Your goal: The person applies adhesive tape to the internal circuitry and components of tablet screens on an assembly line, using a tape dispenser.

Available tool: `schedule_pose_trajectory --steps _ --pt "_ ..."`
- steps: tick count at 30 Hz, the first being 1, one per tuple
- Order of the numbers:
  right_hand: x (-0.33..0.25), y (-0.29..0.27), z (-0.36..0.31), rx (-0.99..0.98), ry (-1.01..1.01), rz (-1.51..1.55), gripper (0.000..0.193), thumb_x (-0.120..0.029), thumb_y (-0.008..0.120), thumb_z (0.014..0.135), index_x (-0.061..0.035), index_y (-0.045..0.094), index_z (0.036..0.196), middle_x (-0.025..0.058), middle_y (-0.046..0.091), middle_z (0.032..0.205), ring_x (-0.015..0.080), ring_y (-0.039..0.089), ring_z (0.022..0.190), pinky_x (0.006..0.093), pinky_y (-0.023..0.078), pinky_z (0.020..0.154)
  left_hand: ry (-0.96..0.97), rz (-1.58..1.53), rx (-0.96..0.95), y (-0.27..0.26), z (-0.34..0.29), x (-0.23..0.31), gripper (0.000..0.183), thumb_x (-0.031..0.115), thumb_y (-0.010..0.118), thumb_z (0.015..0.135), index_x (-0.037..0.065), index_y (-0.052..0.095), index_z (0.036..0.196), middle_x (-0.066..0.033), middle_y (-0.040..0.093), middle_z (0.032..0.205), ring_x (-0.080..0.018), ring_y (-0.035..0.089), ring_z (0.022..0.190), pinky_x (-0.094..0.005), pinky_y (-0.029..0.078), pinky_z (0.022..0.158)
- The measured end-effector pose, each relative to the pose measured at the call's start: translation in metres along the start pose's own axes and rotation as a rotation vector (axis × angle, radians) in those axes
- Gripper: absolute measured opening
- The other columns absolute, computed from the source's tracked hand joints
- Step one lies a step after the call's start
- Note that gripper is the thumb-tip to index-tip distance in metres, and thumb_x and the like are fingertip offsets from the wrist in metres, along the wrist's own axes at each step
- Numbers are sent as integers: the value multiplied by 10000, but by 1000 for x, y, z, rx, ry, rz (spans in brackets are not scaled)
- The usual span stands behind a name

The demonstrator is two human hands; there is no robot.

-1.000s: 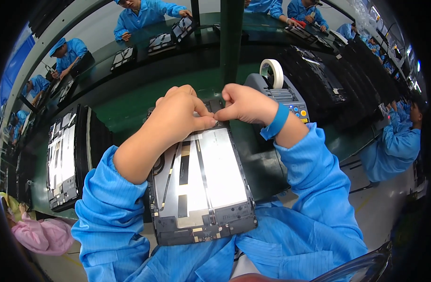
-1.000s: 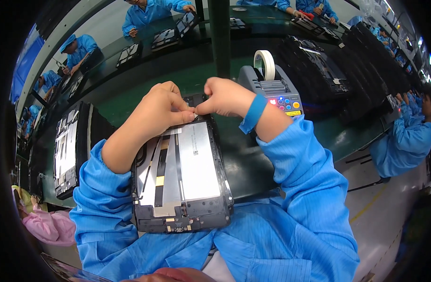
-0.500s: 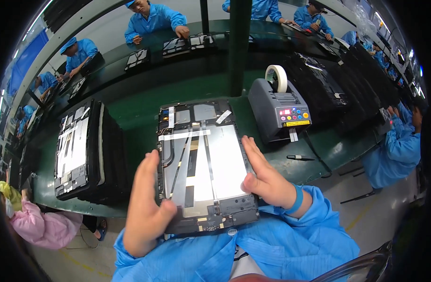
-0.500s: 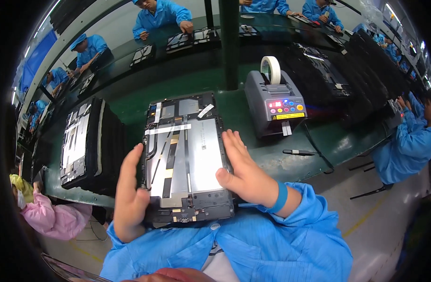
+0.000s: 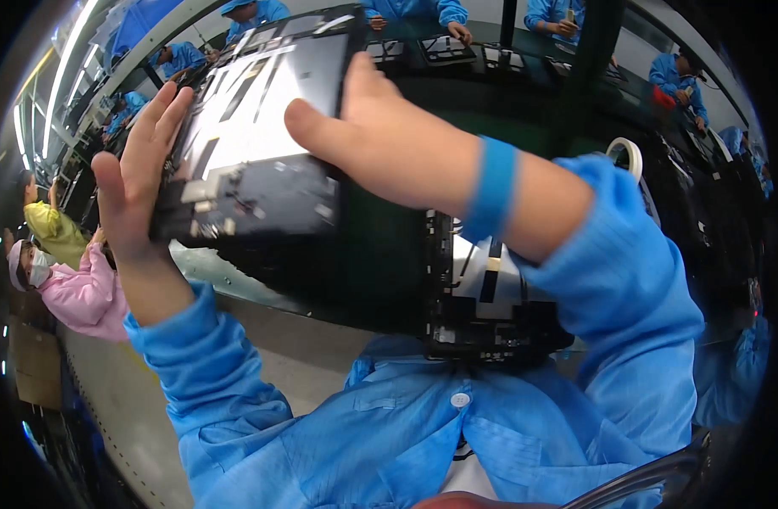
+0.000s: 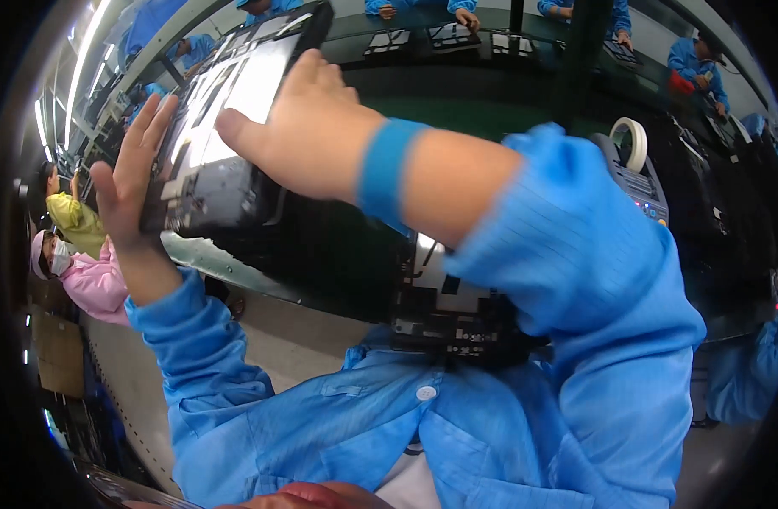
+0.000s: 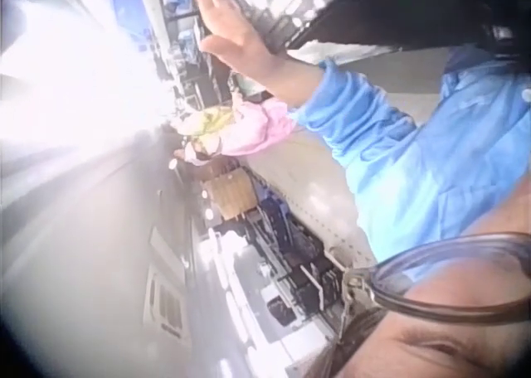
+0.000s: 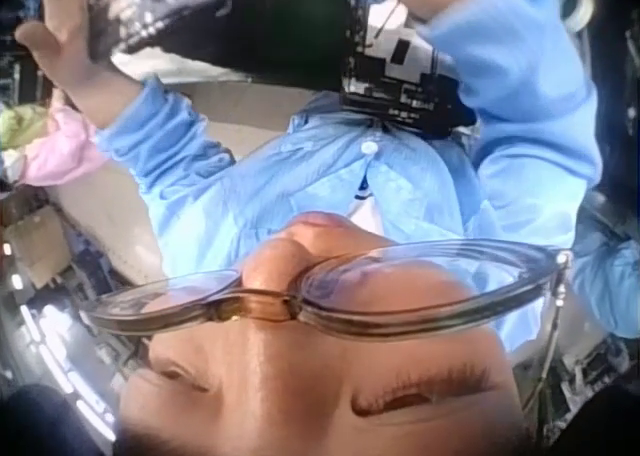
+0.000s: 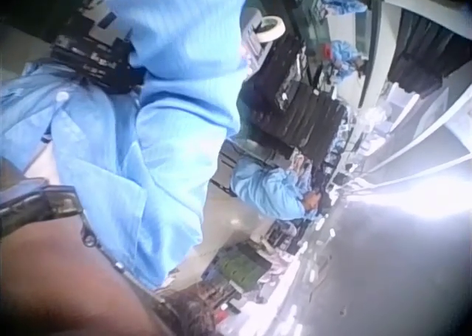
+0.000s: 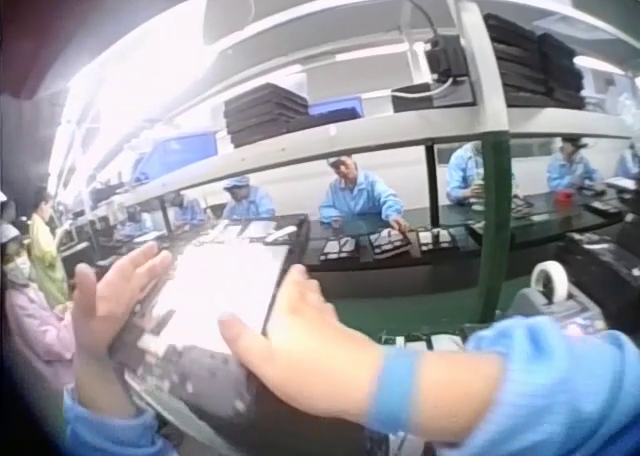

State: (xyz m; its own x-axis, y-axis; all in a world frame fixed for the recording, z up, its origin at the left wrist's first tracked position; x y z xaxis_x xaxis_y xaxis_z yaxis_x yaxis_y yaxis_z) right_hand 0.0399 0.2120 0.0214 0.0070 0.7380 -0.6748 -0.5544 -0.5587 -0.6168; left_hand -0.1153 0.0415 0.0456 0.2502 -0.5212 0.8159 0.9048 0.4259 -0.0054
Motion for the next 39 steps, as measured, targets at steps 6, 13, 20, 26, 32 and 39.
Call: schedule_pose_trajectory --steps 6,13,20,26,32,39 --pt "15 74 55 -55 117 112 1054 -611 551 755 154 127 1344 309 205 1413 393 173 1351 412 168 1098 -267 -1072 126 -101 10 -51 1025 745 298 808 -94 183 1386 -286 248 1421 -323 235 1337 -388 116 1107" --pt "43 92 56 -162 216 375 1062 -675 441 802 168 105 1355 333 196 1414 378 182 1357 383 190 1105 -254 -171 92 -99 -14 -65 1014 727 390 792 -84 220 1376 -255 278 1417 -331 352 1284 -400 300 1054" --pt "39 106 50 -133 235 371 1064 -642 451 817 155 5 1364 320 40 1452 389 105 1371 371 143 1117 -246 -352 134 -91 -24 -81 995 691 454 793 -114 265 1348 -253 368 1362 -327 429 1230 -416 347 1023" --pt "50 104 58 -94 149 400 1073 -642 428 844 182 -46 1342 343 166 1418 377 208 1343 333 228 1081 -239 -439 63 -91 -16 -81 977 660 440 823 -131 226 1353 -278 332 1373 -328 403 1250 -421 320 1041" --pt "42 92 51 -167 146 432 1022 -615 404 859 207 23 1331 366 136 1411 399 224 1335 327 231 1086 -260 -341 196 -90 -27 -87 956 682 420 817 -97 278 1352 -237 385 1355 -302 432 1231 -401 350 1020" --pt "36 102 40 -127 78 547 1097 -509 605 771 207 -9 1329 376 68 1419 399 131 1362 338 194 1099 -129 -156 363 -78 -43 -89 976 723 370 808 -105 332 1322 -222 418 1336 -290 454 1212 -380 347 1021"
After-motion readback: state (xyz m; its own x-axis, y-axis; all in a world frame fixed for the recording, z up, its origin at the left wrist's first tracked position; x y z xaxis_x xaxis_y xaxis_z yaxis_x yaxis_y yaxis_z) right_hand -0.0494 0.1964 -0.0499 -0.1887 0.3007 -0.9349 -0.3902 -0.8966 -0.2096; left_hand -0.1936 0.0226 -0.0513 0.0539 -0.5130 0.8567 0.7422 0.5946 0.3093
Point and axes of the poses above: each hand's wrist, its own z-axis towards the middle knuckle, its own y-axis out of the palm, x = y × z, the point moved 3 cm from there along z, towards the middle knuckle
